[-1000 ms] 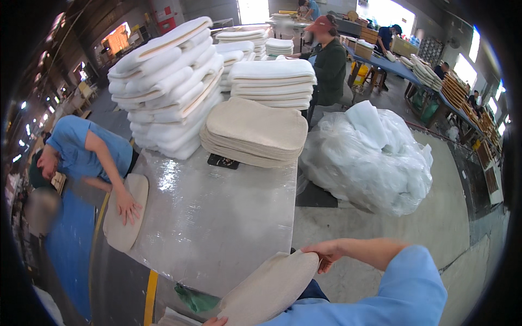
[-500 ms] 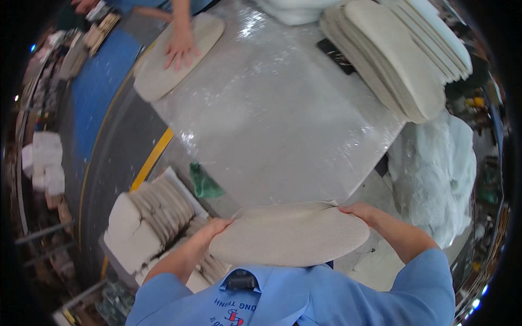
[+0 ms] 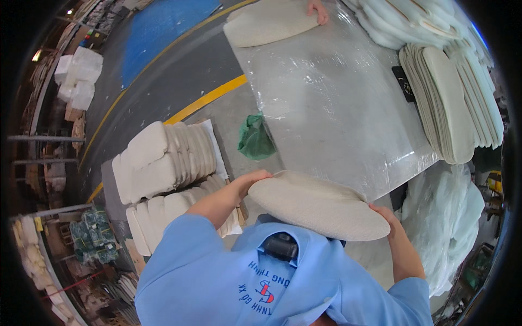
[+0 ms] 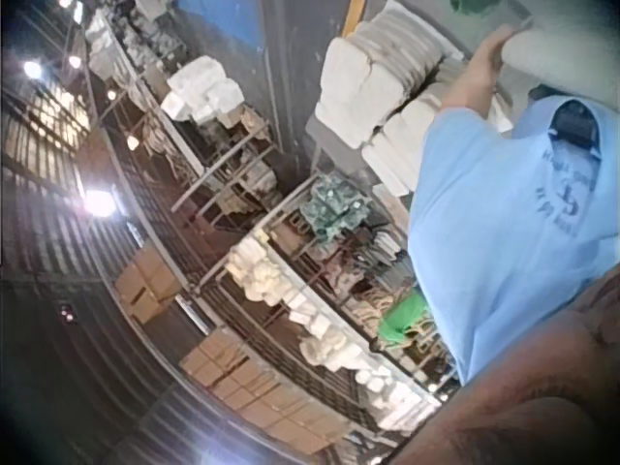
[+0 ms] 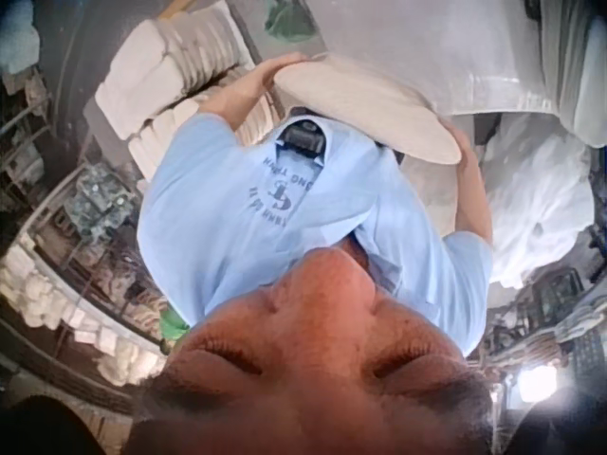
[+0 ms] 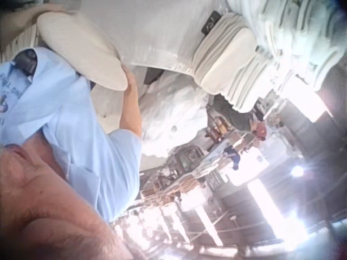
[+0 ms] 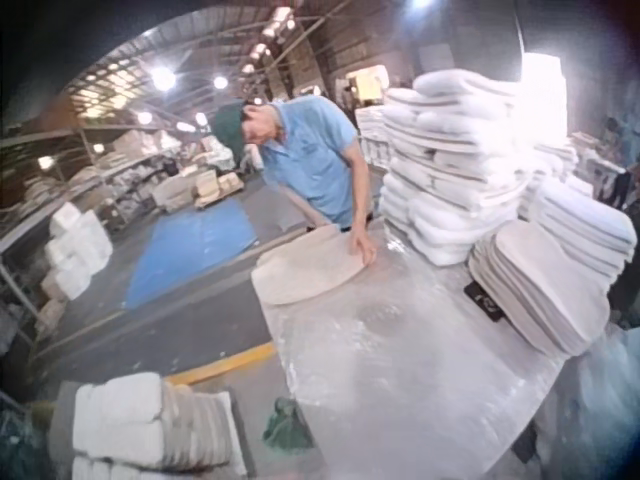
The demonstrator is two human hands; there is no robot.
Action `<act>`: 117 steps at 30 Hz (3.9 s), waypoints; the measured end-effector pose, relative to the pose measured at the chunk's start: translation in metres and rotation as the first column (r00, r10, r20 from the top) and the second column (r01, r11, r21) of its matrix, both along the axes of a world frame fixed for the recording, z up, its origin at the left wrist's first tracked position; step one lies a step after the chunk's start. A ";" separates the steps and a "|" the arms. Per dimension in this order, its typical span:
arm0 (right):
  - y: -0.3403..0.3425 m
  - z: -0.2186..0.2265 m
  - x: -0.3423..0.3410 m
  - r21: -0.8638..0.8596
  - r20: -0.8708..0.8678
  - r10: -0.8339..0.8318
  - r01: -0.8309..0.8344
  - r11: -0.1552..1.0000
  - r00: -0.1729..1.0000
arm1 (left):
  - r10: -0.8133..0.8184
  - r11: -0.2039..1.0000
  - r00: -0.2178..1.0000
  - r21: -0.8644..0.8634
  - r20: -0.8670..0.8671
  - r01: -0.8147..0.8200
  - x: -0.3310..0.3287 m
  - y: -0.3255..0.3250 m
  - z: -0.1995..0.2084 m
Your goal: The person folds beige cushion covers and inserts white foam inserts, then stacks the finished cushions on a table. The person handles the items one at a time, smoothing and aligning them before stacking.
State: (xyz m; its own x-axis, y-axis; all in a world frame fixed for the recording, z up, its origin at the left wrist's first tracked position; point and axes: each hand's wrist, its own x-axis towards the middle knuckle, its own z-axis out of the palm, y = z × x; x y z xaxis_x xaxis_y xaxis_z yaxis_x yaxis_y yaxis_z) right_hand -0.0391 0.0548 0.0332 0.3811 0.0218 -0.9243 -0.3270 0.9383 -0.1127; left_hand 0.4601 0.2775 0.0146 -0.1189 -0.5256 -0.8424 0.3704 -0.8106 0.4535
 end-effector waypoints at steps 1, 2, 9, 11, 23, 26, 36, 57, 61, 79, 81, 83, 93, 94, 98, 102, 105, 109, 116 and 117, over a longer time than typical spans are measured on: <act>0.004 0.002 -0.007 0.013 0.014 -0.039 0.039 0.999 0.999 | -0.055 0.995 0.998 -0.082 0.035 0.057 -0.005 -0.011 0.017; 0.006 0.000 -0.010 0.015 0.048 -0.066 0.066 0.998 0.997 | -0.050 0.996 0.991 -0.066 0.126 0.059 -0.008 -0.018 0.025; 0.029 0.021 -0.024 -0.119 0.084 -0.066 0.076 0.990 0.994 | 0.001 0.977 0.954 0.205 0.300 -0.065 -0.020 -0.036 0.082; 0.027 0.039 -0.029 -0.130 0.029 -0.005 0.008 0.991 1.000 | -0.163 0.974 0.978 0.177 0.130 0.139 -0.019 -0.031 0.123; 0.044 0.073 0.000 -0.198 -0.276 0.226 -0.285 0.938 0.934 | -0.383 0.874 0.908 0.383 0.167 0.299 -0.047 -0.020 0.113; 0.051 0.069 0.008 -0.200 -0.382 0.200 -0.291 0.935 0.902 | -0.412 0.869 0.867 0.407 0.280 0.282 -0.047 -0.007 0.081; 0.023 0.045 0.025 -0.188 -0.486 0.260 -0.390 0.901 0.835 | -0.316 0.841 0.897 0.528 0.309 0.114 -0.043 -0.030 0.064; -0.046 0.133 0.029 -0.813 0.131 -0.404 0.331 0.478 0.905 | 0.357 0.693 0.871 -0.721 0.338 -0.005 -0.035 -0.059 0.134; -0.079 0.125 0.059 -0.630 0.574 -0.570 0.762 0.152 0.588 | 0.308 0.599 0.899 -0.798 0.312 0.072 -0.073 -0.029 0.169; -0.071 0.085 0.079 -0.566 0.681 -0.592 0.823 -0.052 0.431 | -0.249 0.404 0.917 -0.827 0.311 0.390 -0.115 -0.059 0.134; -0.072 0.078 0.065 -0.603 0.677 -0.570 0.795 -0.065 0.466 | -0.252 0.320 0.885 -0.829 0.392 0.458 -0.140 -0.079 0.144; -0.075 0.079 0.063 -0.632 0.657 -0.589 0.770 -0.088 0.471 | -0.239 0.351 0.879 -0.808 0.412 0.474 -0.156 -0.087 0.156; -0.142 0.106 0.080 -0.663 0.662 -0.583 0.732 -0.160 0.472 | -0.030 0.435 0.897 -0.802 0.442 0.410 -0.186 -0.129 0.138; -0.152 0.106 0.078 -0.673 0.662 -0.576 0.719 -0.175 0.480 | -0.014 0.469 0.902 -0.794 0.431 0.387 -0.194 -0.135 0.136; -0.184 0.105 0.079 -0.709 0.641 -0.554 0.686 -0.163 0.530 | 0.046 0.513 0.900 -0.784 0.432 0.350 -0.226 -0.150 0.143; -0.188 0.103 0.068 -0.750 0.627 -0.504 0.636 -0.182 0.594 | 0.068 0.559 0.918 -0.777 0.391 0.290 -0.264 -0.161 0.162; -0.166 0.114 0.099 -0.902 0.430 -0.539 0.375 -0.215 0.724 | 0.154 0.625 0.944 -0.768 0.291 0.136 -0.267 -0.166 0.162; -0.138 0.107 0.108 -0.876 0.472 -0.535 0.439 -0.198 0.701 | 0.206 0.714 0.959 -0.700 0.194 -0.011 -0.273 -0.183 0.158; -0.159 0.103 0.098 -0.759 0.563 -0.611 0.640 -0.116 0.557 | 0.137 0.808 0.987 -0.586 0.090 -0.059 -0.298 -0.259 0.168; -0.159 0.105 0.102 -0.765 0.548 -0.619 0.637 -0.099 0.563 | 0.150 0.806 0.986 -0.587 0.076 -0.077 -0.299 -0.260 0.167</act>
